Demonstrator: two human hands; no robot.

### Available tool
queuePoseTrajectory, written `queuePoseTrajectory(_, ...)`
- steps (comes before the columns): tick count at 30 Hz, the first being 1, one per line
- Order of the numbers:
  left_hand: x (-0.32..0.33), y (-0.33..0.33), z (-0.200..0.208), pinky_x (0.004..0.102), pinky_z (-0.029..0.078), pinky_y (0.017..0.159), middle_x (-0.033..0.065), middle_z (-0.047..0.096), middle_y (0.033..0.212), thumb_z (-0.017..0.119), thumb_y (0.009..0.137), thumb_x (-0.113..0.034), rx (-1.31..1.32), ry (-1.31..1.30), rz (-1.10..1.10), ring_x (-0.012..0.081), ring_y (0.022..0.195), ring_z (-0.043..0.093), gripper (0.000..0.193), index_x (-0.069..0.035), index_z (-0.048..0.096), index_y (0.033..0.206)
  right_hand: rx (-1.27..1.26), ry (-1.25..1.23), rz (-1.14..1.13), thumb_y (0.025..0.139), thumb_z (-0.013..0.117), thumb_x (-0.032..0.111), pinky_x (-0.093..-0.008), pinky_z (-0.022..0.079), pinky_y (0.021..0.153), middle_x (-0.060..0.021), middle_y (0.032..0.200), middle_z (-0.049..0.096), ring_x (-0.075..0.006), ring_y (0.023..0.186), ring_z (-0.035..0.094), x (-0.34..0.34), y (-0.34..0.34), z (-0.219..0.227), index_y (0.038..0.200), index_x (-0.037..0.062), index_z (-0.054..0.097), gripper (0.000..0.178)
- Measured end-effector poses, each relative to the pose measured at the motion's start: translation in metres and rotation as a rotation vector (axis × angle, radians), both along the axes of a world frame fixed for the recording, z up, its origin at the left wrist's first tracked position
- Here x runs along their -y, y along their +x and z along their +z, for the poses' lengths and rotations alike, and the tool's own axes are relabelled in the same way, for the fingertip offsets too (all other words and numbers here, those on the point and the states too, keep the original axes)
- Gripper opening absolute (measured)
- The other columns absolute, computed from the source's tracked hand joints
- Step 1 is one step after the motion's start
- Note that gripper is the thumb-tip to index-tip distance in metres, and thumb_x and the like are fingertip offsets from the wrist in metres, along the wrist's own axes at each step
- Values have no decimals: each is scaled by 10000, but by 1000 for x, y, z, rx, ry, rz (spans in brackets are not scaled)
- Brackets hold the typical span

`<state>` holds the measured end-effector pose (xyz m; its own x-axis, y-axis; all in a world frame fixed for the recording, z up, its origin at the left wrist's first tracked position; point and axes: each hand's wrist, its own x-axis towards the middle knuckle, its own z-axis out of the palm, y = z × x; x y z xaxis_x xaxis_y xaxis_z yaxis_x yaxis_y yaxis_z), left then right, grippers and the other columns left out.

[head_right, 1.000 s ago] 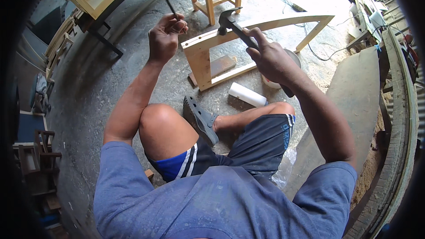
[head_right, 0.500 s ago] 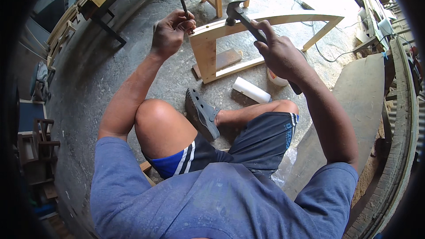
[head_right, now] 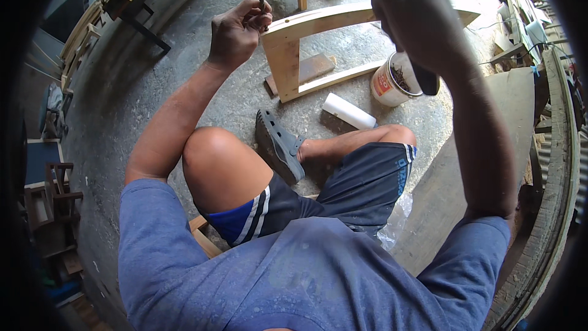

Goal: Assembling a wooden frame by applying glue to the joints and hammering in nails.

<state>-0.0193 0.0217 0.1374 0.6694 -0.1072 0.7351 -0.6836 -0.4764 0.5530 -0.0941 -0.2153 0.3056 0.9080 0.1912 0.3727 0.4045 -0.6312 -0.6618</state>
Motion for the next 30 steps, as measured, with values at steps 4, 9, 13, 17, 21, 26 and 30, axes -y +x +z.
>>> queuePoseTrajectory(4, 1, -3, 2, 270, 571, 648, 50, 719, 776, 671, 882, -49, 17, 10, 12, 126, 755, 713, 91, -87, 655, 963, -213, -263, 345, 991, 503, 235, -397, 480, 638, -137, 812, 612, -237, 724, 591, -15, -15, 52, 1307, 113, 415, 350)
queuePoseTrajectory(9, 1, -1, 1, 279, 574, 645, 56, 720, 781, 678, 874, -51, 80, 43, 26, 148, 763, 721, 106, -91, 644, 966, 167, -160, 100, 974, 552, 260, -219, 363, 357, 12, 548, 520, -88, 362, 429, -15, -12, 57, 1321, 89, 441, 403)
queuePoseTrajectory(13, 0, 1, 0, 292, 572, 644, 69, 720, 786, 679, 870, -49, 70, 38, 21, 157, 761, 723, 104, -89, 642, 959, 644, -6, 215, 983, 532, 241, -242, 358, 390, 4, 596, 492, -103, 431, 435, -28, -15, 47, 1260, 105, 437, 323)
queuePoseTrajectory(17, -2, 3, 3, 281, 561, 642, 67, 719, 783, 662, 884, -42, 75, 52, 67, 139, 749, 717, 80, -76, 642, 953, 113, -625, -230, 989, 503, 242, -383, 501, 644, -85, 781, 626, -188, 707, 614, -34, -40, 42, 1345, 111, 391, 395)
queuePoseTrajectory(21, -1, 0, 0, 256, 543, 639, 53, 704, 746, 632, 901, -22, -106, -49, 22, 92, 708, 680, 55, -52, 635, 947, -57, -275, -43, 990, 508, 286, -221, 306, 318, 1, 547, 486, -54, 358, 397, 28, -11, 19, 1335, 131, 417, 389)
queuePoseTrajectory(26, -1, -1, -4, 251, 543, 638, 48, 693, 741, 597, 908, 11, -54, -14, 16, 84, 700, 664, 66, -31, 626, 950, -118, -192, -37, 996, 495, 266, -219, 307, 319, 2, 562, 485, -56, 362, 398, 29, -8, 2, 1356, 148, 422, 387)
queuePoseTrajectory(30, 0, 1, -4, 251, 544, 637, 47, 692, 745, 586, 906, 25, -49, -14, 22, 90, 709, 670, 82, -28, 625, 955, -92, -156, -2, 974, 568, 273, -218, 321, 324, -11, 585, 512, -54, 385, 427, -3, -26, 42, 1354, 115, 426, 436)
